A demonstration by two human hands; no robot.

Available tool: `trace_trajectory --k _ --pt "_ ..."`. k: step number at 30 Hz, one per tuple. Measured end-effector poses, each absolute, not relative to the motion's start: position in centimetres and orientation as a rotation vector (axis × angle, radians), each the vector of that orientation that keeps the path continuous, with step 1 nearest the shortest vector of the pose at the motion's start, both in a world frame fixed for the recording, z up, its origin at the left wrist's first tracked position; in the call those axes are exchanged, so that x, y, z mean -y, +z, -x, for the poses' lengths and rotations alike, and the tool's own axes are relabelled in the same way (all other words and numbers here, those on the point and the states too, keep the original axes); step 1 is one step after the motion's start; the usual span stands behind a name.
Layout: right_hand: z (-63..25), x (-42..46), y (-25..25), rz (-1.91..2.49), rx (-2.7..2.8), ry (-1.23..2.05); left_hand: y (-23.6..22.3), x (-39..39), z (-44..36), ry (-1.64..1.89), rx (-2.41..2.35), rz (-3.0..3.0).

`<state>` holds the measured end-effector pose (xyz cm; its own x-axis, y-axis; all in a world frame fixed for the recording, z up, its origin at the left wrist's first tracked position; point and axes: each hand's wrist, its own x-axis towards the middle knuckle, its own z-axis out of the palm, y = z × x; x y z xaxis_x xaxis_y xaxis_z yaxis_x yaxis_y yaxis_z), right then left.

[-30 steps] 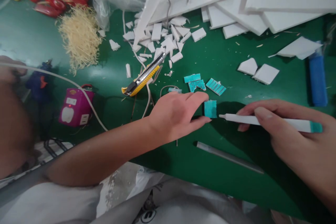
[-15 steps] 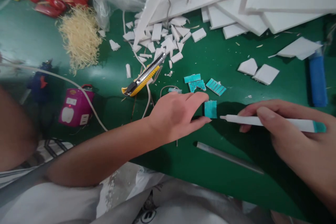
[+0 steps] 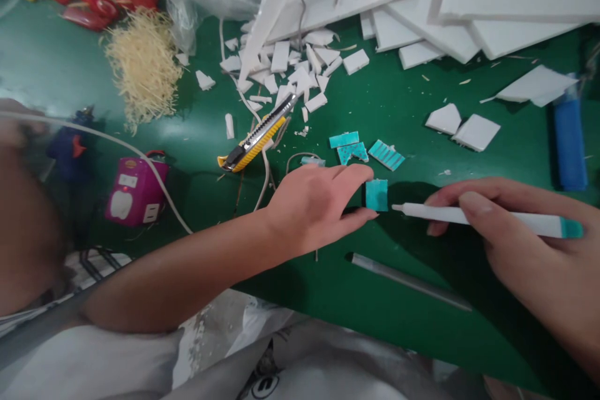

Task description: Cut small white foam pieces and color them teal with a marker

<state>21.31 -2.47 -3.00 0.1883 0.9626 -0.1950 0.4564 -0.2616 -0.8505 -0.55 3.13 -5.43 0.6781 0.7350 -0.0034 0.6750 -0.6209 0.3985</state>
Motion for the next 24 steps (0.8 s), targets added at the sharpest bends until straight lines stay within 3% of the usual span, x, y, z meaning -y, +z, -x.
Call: trace_trajectory --k 14,24 --pt "-21.62 2.55 -3.38 1.863 1.426 0.897 -5.31 -3.23 0.45 0.182 -1.104 -2.501" --pt "-21.41 2.45 -2.89 1.821 1.189 1.019 -5.03 -2.75 0.62 0.277 -1.079 -2.507"
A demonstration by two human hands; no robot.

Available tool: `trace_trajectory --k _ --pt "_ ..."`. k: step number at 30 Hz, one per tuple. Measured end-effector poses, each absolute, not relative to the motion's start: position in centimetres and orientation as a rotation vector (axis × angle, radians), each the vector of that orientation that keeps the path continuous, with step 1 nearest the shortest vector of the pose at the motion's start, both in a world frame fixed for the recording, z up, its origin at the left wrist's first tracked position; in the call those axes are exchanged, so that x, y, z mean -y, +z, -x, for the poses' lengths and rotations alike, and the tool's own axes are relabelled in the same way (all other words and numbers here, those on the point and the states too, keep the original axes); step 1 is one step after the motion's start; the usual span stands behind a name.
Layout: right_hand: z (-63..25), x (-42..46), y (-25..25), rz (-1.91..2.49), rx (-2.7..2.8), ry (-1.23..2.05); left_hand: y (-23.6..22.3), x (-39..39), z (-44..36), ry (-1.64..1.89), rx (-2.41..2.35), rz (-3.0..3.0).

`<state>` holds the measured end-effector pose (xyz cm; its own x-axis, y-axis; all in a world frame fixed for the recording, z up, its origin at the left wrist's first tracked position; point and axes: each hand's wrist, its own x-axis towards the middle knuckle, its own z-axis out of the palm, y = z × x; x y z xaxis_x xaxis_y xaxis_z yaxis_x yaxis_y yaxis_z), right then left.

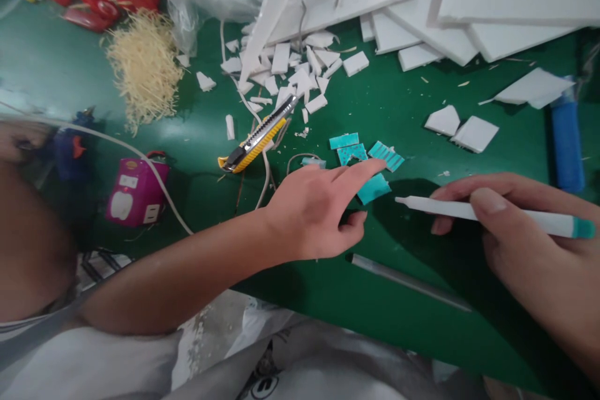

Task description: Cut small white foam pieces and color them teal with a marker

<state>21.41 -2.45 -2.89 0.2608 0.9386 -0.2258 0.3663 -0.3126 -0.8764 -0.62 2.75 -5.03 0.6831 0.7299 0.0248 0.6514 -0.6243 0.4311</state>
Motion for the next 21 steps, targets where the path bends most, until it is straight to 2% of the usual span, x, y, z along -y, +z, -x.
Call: trace_trajectory --k 5,21 --pt "-21.86 2.44 -3.59 1.685 1.253 1.003 -5.2 -2.87 0.35 0.263 -1.13 -2.506" --pt "-21.45 2.31 -3.49 1.753 1.36 0.936 -5.77 -3.19 0.74 0.329 -1.004 -2.541"
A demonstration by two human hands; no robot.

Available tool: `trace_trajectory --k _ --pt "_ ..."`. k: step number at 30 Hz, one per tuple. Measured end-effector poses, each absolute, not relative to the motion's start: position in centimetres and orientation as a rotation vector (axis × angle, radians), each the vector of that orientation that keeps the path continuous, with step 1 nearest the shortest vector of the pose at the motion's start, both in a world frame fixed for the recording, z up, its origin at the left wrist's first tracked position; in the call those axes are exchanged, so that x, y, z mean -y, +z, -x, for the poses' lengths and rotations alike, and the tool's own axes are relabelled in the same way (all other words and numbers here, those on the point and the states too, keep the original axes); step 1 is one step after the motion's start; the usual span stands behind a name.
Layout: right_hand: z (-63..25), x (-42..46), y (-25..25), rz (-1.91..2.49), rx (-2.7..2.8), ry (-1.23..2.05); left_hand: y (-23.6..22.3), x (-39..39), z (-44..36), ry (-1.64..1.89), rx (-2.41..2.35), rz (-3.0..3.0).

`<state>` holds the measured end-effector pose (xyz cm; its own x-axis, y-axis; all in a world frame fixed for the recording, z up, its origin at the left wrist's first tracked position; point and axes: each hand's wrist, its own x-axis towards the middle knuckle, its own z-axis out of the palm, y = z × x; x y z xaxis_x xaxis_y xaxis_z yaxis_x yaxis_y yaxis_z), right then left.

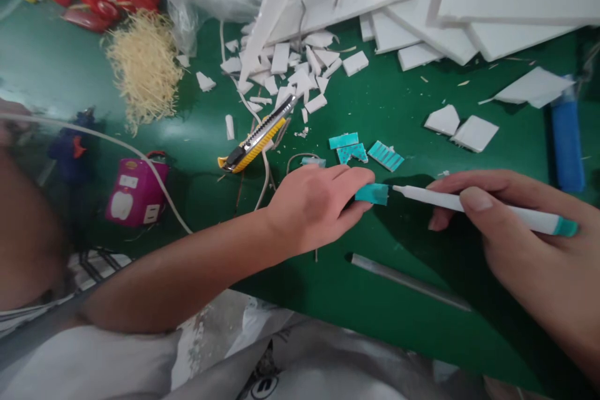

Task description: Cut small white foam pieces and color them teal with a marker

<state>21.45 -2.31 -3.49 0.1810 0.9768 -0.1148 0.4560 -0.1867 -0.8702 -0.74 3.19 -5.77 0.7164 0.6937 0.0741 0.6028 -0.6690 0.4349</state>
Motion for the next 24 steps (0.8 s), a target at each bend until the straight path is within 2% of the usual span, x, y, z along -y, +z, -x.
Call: trace_trajectory --k 24 --pt "-21.55 2.34 -3.43 1.796 1.401 0.967 -5.81 -3.26 0.7 0.329 -0.995 -2.581"
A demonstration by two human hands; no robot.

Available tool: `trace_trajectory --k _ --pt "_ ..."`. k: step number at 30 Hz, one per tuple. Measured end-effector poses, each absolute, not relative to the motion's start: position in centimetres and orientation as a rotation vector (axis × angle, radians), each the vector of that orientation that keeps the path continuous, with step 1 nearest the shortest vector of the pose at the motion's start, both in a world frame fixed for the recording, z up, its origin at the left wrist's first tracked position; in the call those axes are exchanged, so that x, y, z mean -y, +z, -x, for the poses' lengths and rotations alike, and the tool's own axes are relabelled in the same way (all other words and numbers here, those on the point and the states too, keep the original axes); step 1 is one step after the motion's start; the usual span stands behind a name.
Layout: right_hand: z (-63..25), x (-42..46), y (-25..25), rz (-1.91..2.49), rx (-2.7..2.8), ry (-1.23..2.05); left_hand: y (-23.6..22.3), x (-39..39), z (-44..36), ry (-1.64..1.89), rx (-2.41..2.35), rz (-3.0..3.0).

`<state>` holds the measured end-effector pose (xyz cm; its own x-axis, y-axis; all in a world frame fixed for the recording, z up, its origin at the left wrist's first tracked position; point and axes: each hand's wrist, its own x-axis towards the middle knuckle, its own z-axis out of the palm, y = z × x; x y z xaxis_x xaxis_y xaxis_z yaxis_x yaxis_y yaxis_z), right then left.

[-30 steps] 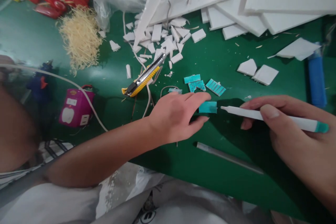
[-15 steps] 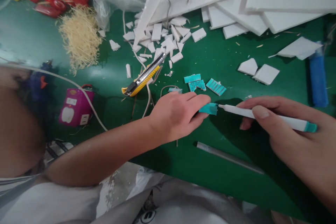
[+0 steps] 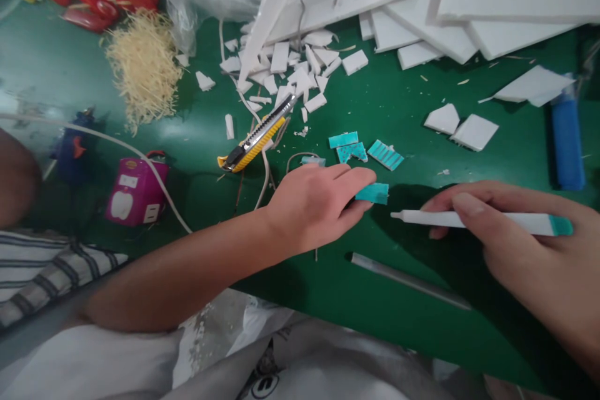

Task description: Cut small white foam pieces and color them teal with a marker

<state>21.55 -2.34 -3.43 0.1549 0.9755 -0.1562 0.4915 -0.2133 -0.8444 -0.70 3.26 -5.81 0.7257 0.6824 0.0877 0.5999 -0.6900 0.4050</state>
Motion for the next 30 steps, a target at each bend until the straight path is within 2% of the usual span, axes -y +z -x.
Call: trace_trajectory --k 20,30 --pt "-21.18 2.38 -3.24 1.844 1.371 0.867 -5.76 -3.28 0.67 0.299 -0.995 -2.59" --pt "-21.44 2.35 -3.28 1.827 1.339 0.932 -5.64 -3.3 0.57 0.274 -1.003 -2.576"
